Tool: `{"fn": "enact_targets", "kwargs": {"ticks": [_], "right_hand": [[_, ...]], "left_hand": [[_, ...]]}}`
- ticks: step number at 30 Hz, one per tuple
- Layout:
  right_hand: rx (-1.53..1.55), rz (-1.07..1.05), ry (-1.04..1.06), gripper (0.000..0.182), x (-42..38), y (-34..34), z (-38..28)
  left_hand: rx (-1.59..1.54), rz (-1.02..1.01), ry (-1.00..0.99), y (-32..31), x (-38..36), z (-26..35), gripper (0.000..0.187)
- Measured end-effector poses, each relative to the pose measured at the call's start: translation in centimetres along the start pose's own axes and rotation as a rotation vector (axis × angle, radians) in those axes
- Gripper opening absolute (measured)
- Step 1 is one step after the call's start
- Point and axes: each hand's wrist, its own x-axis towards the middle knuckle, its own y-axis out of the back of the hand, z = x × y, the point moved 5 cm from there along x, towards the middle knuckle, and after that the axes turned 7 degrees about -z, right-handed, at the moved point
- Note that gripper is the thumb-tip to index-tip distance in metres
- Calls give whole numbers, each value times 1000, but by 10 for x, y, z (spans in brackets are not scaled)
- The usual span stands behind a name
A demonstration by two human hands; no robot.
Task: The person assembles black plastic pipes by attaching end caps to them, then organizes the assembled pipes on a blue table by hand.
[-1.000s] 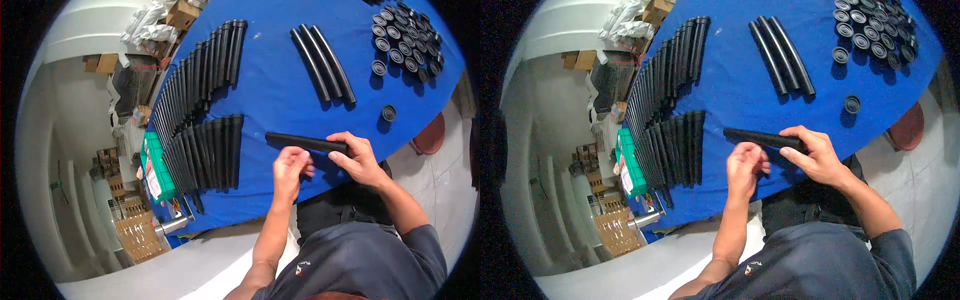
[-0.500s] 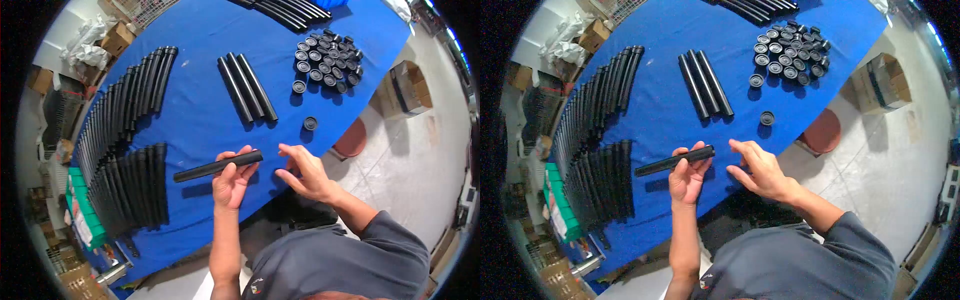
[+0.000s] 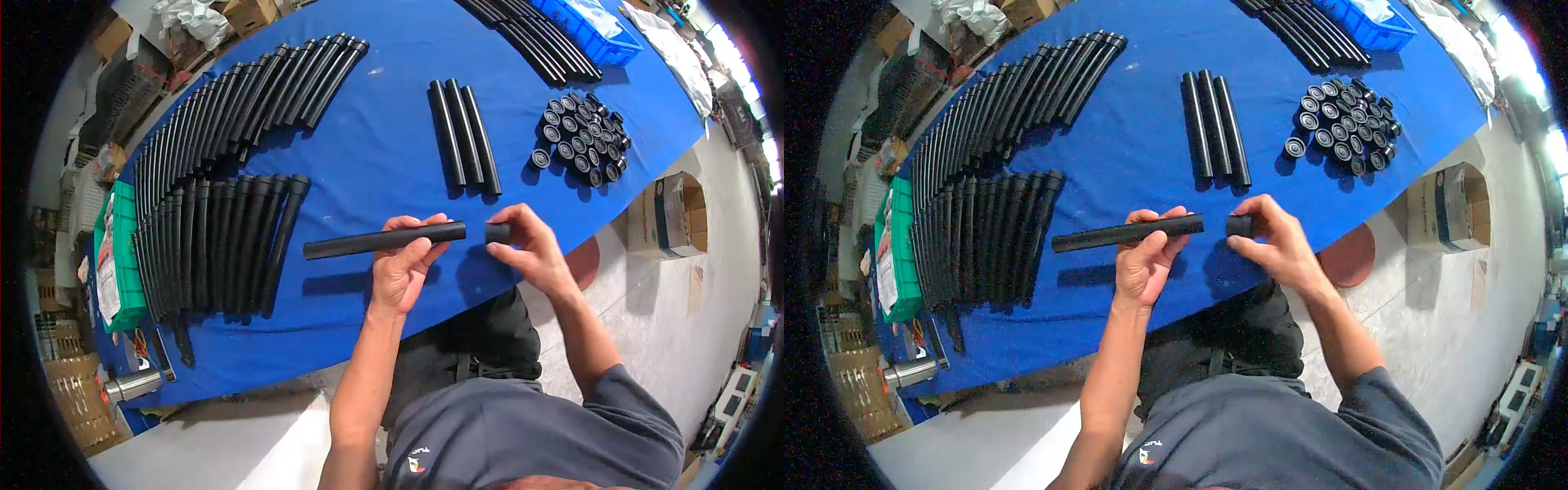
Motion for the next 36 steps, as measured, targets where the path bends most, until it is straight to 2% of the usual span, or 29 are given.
{"fn": "enact_targets", "kwargs": {"ticks": [1, 6, 12, 15, 19, 22, 25, 28, 36], "right_hand": [[135, -4, 38, 37, 7, -10, 6], [433, -125, 57, 42, 22, -40, 24], [392, -74, 84, 40, 15, -40, 33], [197, -68, 314, 40, 19, -38, 23], [359, -79, 153, 40, 16, -40, 32], [467, -56, 118, 39, 15, -40, 29], [441, -40, 119, 37, 15, -39, 30], [129, -33, 242, 36, 16, -33, 23], [-120, -40, 297, 36, 17, -31, 10]], "left_hand": [[-6, 10, -19, 3, 1, 0, 29], [21, 12, -58, 10, 3, 0, 32], [2, 10, -27, 3, 2, -5, 30], [21, 9, -40, 5, 2, -4, 30], [84, 3, -68, 5, 1, -3, 34], [112, 28, -74, 3, 0, -4, 37], [128, 59, -61, 5, -1, -7, 37], [133, 79, -61, 2, -2, -8, 38], [162, 74, -49, 2, -4, -8, 39]]}}
